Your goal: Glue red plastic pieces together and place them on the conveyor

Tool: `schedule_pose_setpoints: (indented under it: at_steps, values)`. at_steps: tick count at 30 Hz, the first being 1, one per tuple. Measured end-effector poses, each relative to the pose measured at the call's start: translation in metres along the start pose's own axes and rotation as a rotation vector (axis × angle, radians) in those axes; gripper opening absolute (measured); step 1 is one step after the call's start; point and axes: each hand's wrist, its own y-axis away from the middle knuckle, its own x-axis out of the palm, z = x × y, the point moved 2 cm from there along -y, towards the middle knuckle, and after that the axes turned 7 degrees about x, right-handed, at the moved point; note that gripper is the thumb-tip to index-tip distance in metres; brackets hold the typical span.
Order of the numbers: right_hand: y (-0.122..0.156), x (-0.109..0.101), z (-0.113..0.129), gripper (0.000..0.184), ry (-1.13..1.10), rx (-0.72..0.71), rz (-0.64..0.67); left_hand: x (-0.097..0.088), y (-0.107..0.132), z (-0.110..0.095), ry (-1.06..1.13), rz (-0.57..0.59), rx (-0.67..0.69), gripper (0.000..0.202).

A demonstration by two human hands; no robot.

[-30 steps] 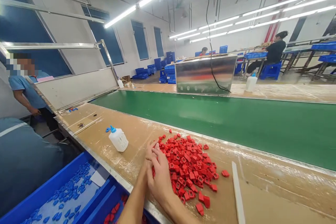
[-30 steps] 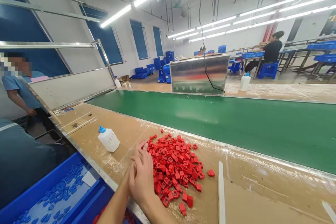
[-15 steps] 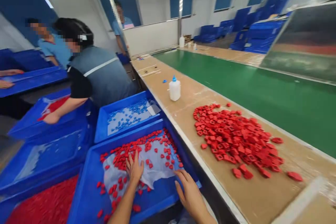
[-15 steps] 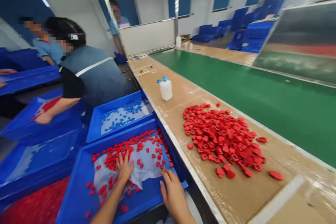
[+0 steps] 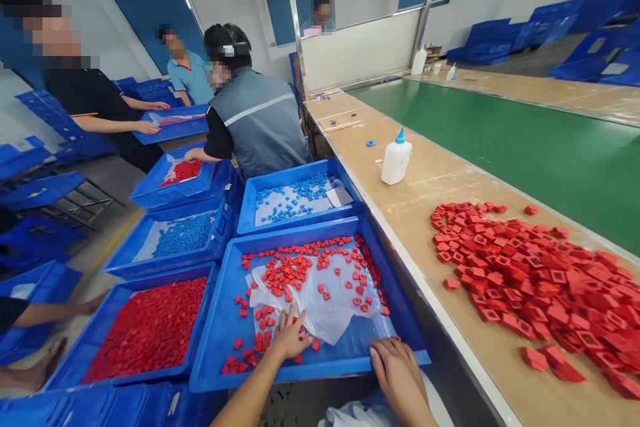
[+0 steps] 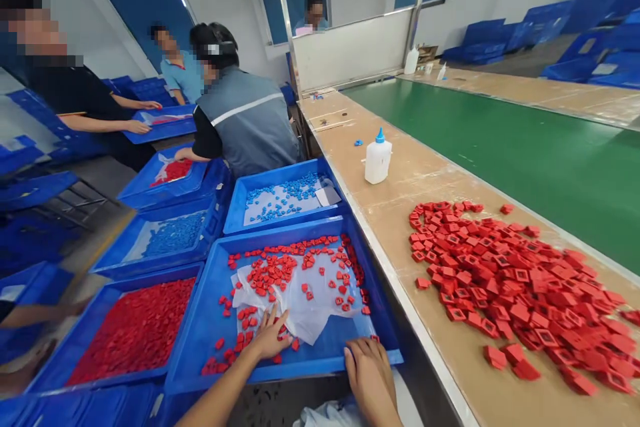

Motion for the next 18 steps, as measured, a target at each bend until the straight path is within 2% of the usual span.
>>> schedule_pose_setpoints:
  at_steps: [3,7,10,14,16,18]
  values:
    - [0.0,0.003,-0.001,0.035,0.013,0.001,-0.005,-0.011,0.001,0.009,-0.001,0.006,-0.007,0.077]
    - [-0.001,0.005,-0.002,0.035,0.024,-0.006,-0.005,-0.029,-0.009,0.017,0.014,-0.024,-0.01,0.069]
    - [-0.001,0.005,-0.004,0.034,0.021,-0.013,0.0,-0.038,-0.013,0.021,0.035,-0.034,0.025,0.063]
    - [-0.001,0.007,-0.006,0.032,0.0,-0.008,-0.002,-0.046,-0.005,0.031,0.073,-0.046,0.097,0.048]
    - [-0.001,0.01,-0.007,0.031,-0.008,0.021,-0.023,-0.053,0.003,0.041,0.09,-0.102,0.106,0.038]
    - [-0.003,0.015,-0.006,0.028,-0.011,0.061,-0.057,-0.063,0.012,0.057,0.095,-0.214,0.06,0.033]
